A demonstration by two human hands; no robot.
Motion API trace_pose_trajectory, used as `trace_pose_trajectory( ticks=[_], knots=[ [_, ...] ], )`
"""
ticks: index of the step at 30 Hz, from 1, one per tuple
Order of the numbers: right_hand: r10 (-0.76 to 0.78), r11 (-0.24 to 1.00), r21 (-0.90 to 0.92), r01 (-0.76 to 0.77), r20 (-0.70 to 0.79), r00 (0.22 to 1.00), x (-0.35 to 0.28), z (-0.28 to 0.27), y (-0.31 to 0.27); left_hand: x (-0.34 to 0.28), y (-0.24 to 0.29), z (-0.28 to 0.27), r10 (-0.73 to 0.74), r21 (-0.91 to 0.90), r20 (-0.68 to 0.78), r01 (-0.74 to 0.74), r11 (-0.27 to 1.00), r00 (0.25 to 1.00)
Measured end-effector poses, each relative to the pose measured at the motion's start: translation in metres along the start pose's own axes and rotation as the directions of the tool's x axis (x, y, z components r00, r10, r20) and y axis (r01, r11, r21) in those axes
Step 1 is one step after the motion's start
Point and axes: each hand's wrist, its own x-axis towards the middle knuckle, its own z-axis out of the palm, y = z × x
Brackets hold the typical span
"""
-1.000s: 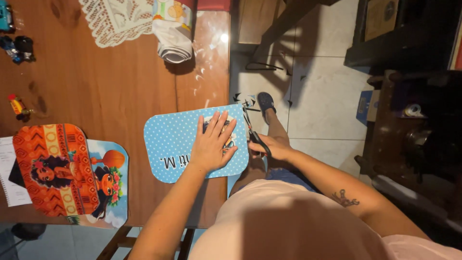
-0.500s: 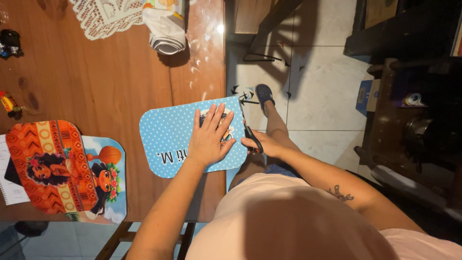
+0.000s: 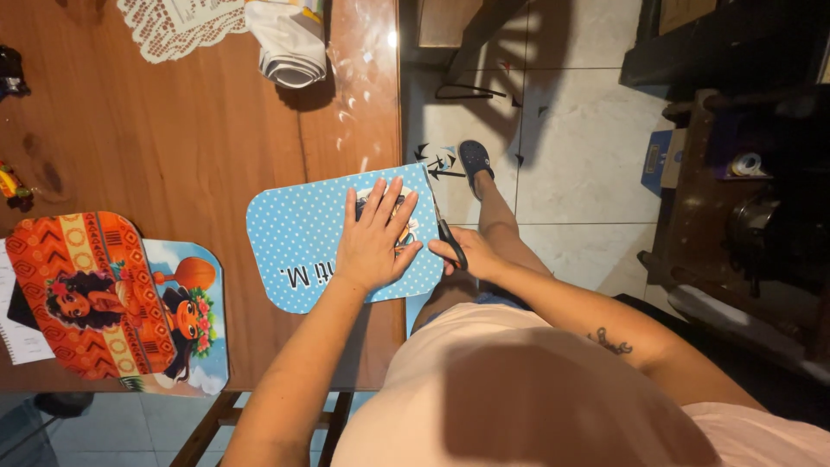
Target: Cutting out printed graphic designs from paper sheets using scissors and measuring them.
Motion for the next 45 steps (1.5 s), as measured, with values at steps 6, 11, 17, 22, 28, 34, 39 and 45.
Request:
trace_pose_trajectory(
  ticks=[6,11,17,22,28,34,39,45],
  knots=[
    [0.001,1.000,-0.017,-0.002,-0.054,0.999,0.001,-0.001,0.003,0.000,0.000,0.000,-0.004,0.006,0.018,0.004,1.000,1.000],
    [0.014,0.999,-0.034,-0.016,-0.058,0.998,-0.011,-0.011,-0.022,-0.001,-0.001,0.001,0.000,0.007,0.029,0.000,1.000,1.000],
    [0.047,0.980,-0.191,-0.051,-0.024,0.999,-0.017,-0.034,-0.039,0.000,-0.001,0.001,0.001,0.006,0.027,-0.001,1.000,1.000],
    [0.091,0.969,-0.233,-0.078,0.047,0.995,-0.004,-0.052,-0.023,0.000,-0.001,0.000,0.009,-0.002,0.027,-0.009,1.000,1.000],
    [0.059,0.963,-0.267,-0.028,0.110,0.992,0.012,-0.047,-0.042,0.001,-0.001,-0.004,0.024,-0.008,0.048,-0.023,1.000,0.999],
    [0.086,0.959,-0.278,-0.054,0.105,0.991,0.018,-0.054,-0.031,0.002,-0.002,-0.003,0.036,-0.006,0.040,-0.036,0.999,0.999],
    [0.110,0.949,-0.308,-0.074,0.100,0.989,0.010,-0.066,-0.043,0.002,-0.003,-0.005,0.067,-0.015,0.028,-0.066,0.998,0.997],
    [0.119,0.929,-0.366,-0.061,0.139,0.983,0.007,-0.074,-0.064,0.001,-0.004,-0.004,0.095,-0.021,0.013,-0.094,0.995,0.995]
  ],
)
